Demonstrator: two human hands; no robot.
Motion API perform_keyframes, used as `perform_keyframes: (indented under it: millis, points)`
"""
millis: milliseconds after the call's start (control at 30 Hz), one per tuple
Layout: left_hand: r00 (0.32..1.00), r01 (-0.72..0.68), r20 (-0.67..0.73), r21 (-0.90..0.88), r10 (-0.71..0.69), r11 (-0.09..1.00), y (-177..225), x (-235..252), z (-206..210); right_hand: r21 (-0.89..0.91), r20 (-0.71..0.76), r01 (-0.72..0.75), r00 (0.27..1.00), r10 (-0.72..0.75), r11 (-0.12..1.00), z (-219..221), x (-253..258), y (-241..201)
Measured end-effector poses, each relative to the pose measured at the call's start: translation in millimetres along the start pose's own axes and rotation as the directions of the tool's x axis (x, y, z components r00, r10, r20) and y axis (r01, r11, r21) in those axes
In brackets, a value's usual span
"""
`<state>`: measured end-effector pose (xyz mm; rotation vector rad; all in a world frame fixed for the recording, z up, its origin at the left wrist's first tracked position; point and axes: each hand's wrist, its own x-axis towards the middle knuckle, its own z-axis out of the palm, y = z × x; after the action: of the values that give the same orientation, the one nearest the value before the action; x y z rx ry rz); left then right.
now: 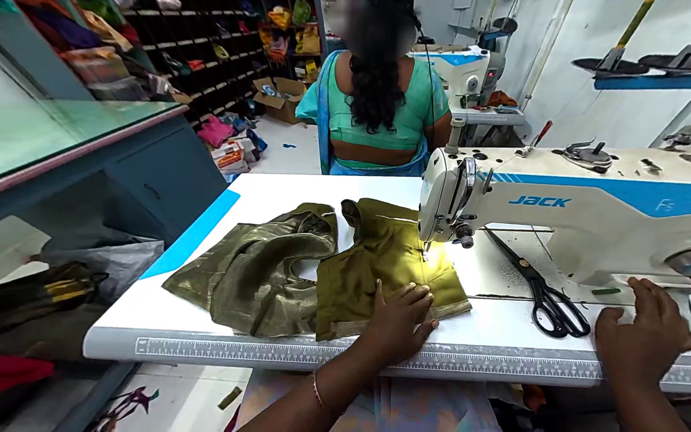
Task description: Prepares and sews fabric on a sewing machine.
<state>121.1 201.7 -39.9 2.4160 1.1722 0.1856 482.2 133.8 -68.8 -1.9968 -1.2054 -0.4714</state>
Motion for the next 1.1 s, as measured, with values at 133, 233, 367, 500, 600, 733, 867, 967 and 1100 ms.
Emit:
perform_keyframes:
  millis: [133, 233, 367, 500, 600, 733, 867, 967, 1100]
  points:
    - [1.0, -0.02, 0.0, -0.029, 0.02, 0.999, -8, 7, -7, 0.064, 0.061, 0.313, 0.946, -0.317, 0.948, -1, -7, -58]
    - [0.995, -0.088, -0.055, -0.084, 0.084, 0.993, -15, 11, -10, 0.399, 0.291, 0.482, 0.74, -0.606, 0.78, 20, -20, -126]
    - [0.984, -0.17, -0.063, -0.07, 0.166, 0.983, -29, 17, -13, 0.482, 0.56, 0.455, 0.498, -0.663, 0.749, 51, -20, -165]
    - [0.975, -0.222, 0.001, -0.05, 0.222, 0.974, -40, 23, -22, 0.398, 0.626, 0.476, 0.485, -0.611, 0.785, 69, -13, -162]
    - [0.964, -0.264, 0.012, -0.051, 0.265, 0.963, -46, 28, -27, 0.371, 0.629, 0.473, 0.505, -0.591, 0.799, 73, -13, -162]
    - [0.955, -0.296, -0.005, -0.056, 0.296, 0.953, -50, 33, -34, 0.354, 0.687, 0.45, 0.469, -0.554, 0.82, 76, -4, -165]
    - [0.961, -0.275, 0.012, -0.1, 0.277, 0.956, -58, 46, -35, 0.345, 0.723, 0.418, 0.452, -0.522, 0.84, 82, 3, -164]
    - [0.957, -0.288, -0.005, -0.101, 0.289, 0.952, -63, 53, -35, 0.318, 0.735, 0.422, 0.456, -0.502, 0.849, 84, 4, -165]
    - [0.944, -0.329, -0.041, -0.106, 0.327, 0.938, -69, 60, -35, 0.274, 0.736, 0.398, 0.5, -0.457, 0.876, 84, 2, -168]
